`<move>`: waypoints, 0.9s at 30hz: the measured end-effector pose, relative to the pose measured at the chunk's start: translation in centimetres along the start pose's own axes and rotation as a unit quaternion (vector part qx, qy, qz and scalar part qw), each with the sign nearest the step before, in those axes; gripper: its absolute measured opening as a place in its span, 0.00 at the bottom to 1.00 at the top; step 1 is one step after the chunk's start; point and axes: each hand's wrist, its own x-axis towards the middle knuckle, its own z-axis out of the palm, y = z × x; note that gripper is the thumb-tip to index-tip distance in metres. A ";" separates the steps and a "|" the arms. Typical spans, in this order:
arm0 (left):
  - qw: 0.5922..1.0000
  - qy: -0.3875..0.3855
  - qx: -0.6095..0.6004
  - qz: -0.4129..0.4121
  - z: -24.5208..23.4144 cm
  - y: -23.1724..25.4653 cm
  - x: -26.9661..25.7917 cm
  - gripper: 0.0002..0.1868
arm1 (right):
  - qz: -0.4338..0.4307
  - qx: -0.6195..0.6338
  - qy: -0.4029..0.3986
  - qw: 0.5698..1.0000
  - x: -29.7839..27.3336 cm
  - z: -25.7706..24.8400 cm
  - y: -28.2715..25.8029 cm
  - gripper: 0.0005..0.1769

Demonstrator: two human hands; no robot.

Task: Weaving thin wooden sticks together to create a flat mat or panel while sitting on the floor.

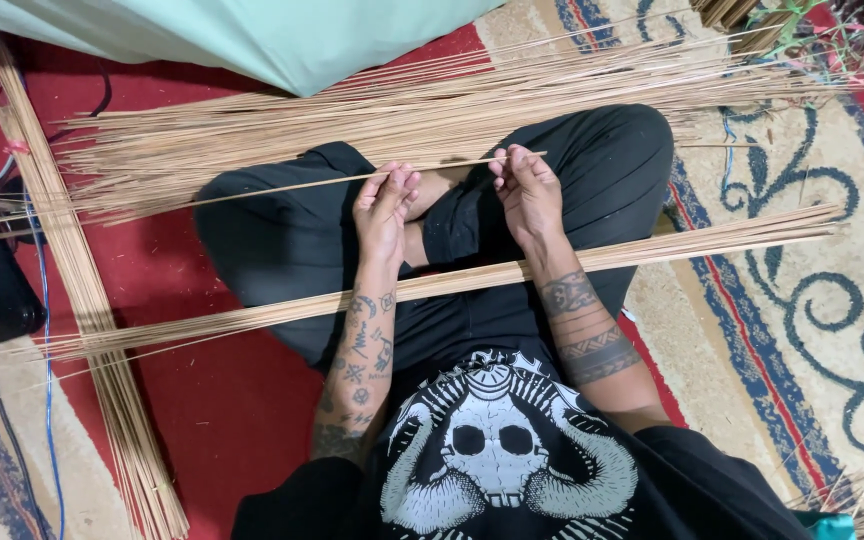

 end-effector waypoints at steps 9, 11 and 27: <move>0.994 -0.069 0.076 0.020 2.2 -3.5 -1.1 0.12 | 0.053 -0.094 -0.109 0.988 -2.7 3.3 -0.6 0.15; 0.991 -0.088 0.100 0.019 2.9 -3.7 -1.6 0.12 | 0.051 -0.112 -0.124 0.985 -2.8 3.7 -0.3 0.13; 0.999 0.006 0.029 0.028 1.3 -3.1 -0.8 0.15 | -0.075 -0.274 -0.077 0.956 -1.6 1.6 1.3 0.10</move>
